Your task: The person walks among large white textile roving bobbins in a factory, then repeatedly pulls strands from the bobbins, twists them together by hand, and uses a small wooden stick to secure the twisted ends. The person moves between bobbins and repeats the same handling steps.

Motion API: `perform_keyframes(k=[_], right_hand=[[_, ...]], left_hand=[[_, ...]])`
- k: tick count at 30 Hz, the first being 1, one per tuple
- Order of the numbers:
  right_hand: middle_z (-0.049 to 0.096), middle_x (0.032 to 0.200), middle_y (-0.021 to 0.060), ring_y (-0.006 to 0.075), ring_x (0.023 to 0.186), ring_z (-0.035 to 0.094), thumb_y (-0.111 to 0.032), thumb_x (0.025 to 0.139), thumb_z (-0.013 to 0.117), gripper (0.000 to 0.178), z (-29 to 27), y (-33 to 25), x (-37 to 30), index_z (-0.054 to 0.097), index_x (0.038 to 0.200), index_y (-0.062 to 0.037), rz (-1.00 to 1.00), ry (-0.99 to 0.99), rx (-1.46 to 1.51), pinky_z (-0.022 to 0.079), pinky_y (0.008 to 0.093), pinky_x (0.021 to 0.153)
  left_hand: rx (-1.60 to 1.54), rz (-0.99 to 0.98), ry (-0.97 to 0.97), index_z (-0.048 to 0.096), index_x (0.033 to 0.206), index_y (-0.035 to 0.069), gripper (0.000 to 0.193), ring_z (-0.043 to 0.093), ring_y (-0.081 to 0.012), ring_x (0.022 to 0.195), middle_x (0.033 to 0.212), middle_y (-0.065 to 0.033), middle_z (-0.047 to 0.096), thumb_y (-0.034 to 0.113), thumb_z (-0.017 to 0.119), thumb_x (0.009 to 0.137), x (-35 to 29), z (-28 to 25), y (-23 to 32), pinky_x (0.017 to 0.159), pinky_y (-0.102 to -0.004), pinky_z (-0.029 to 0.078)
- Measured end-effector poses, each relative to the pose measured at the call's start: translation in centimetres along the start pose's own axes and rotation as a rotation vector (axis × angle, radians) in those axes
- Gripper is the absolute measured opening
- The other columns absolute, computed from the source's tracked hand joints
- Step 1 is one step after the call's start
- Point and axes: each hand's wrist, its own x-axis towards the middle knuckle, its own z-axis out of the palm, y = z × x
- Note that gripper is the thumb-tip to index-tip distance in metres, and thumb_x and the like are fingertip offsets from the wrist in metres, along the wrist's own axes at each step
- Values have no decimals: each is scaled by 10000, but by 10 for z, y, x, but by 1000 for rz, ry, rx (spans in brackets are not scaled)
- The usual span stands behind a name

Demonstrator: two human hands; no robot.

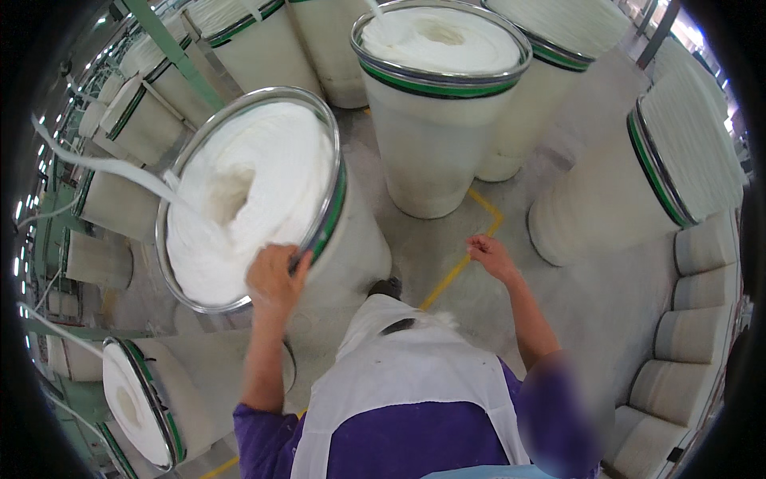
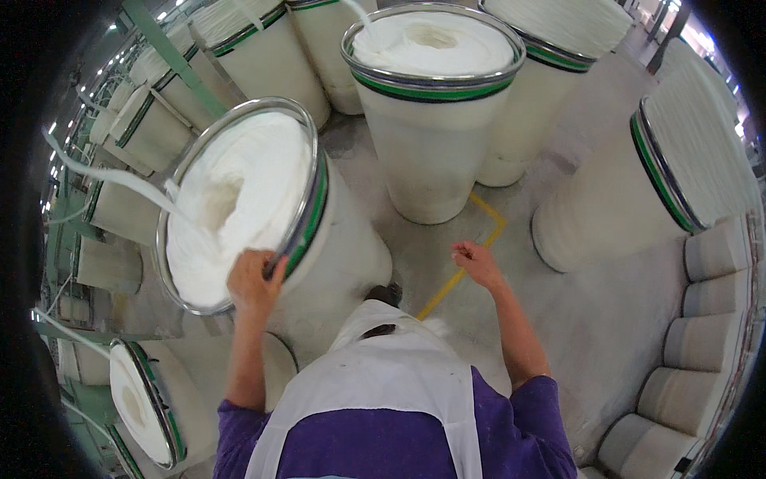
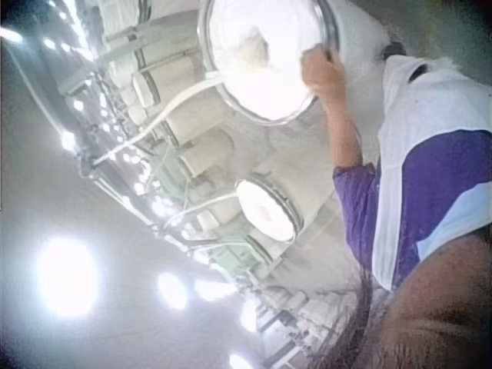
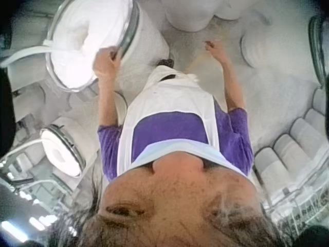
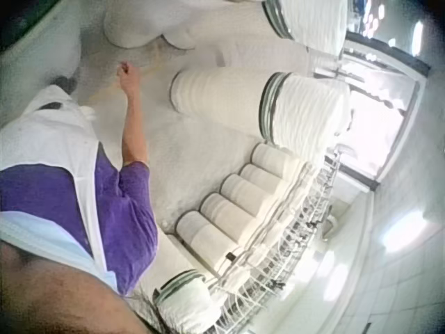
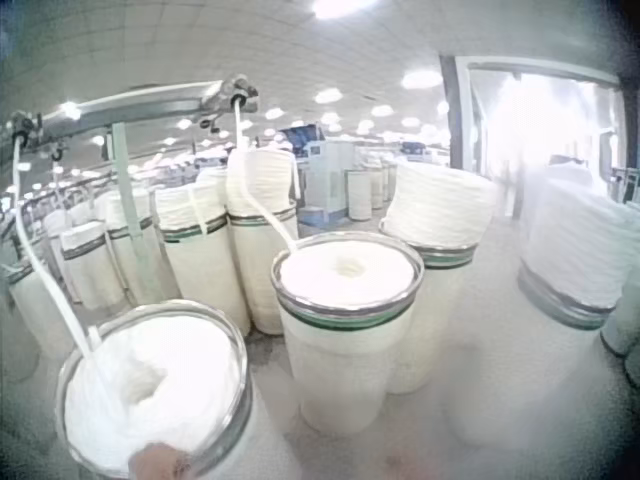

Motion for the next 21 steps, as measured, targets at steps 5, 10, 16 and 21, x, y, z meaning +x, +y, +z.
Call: perform_keyframes(k=[5, 10, 16, 21], right_hand=[[662, 947, 75, 131, 830, 604, -151, 899, 616, 231, -27, -90, 81, 619, 1096, -32, -267, 119, -129, 479, 287, 765], [651, 944, 95, 204, 889, 610, -153, 883, 627, 218, -54, -171, 172, 621, 1068, -37, -477, 405, -272, 484, 331, 778], [640, 937, 96, 279, 931, 578, -214, 871, 631, 225, -106, -231, 231, 649, 1025, -51, -666, 496, -729, 468, 382, 796], [652, 1043, 134, 303, 990, 586, -550, 916, 485, 535, -155, -259, 280, 679, 1061, -73, -22, -98, -990, 461, 388, 861]], left_hand=[[185, -262, -89, 621, 803, 53, 287, 596, -310, 640, 709, -113, 621, 327, 701, 827, 81, 48, -138, 577, -411, 457], [355, -189, 49, 575, 764, 16, 354, 575, -320, 728, 733, -150, 598, 341, 634, 888, 119, 113, -244, 629, -424, 449], [187, -486, 50, 570, 1173, -16, 458, 615, -314, 862, 933, -170, 637, 352, 622, 906, 153, 149, -316, 725, -416, 473], [259, -718, -20, 478, 1294, -10, 541, 611, -302, 948, 1040, -163, 626, 349, 617, 914, 182, 150, -334, 794, -401, 489]])
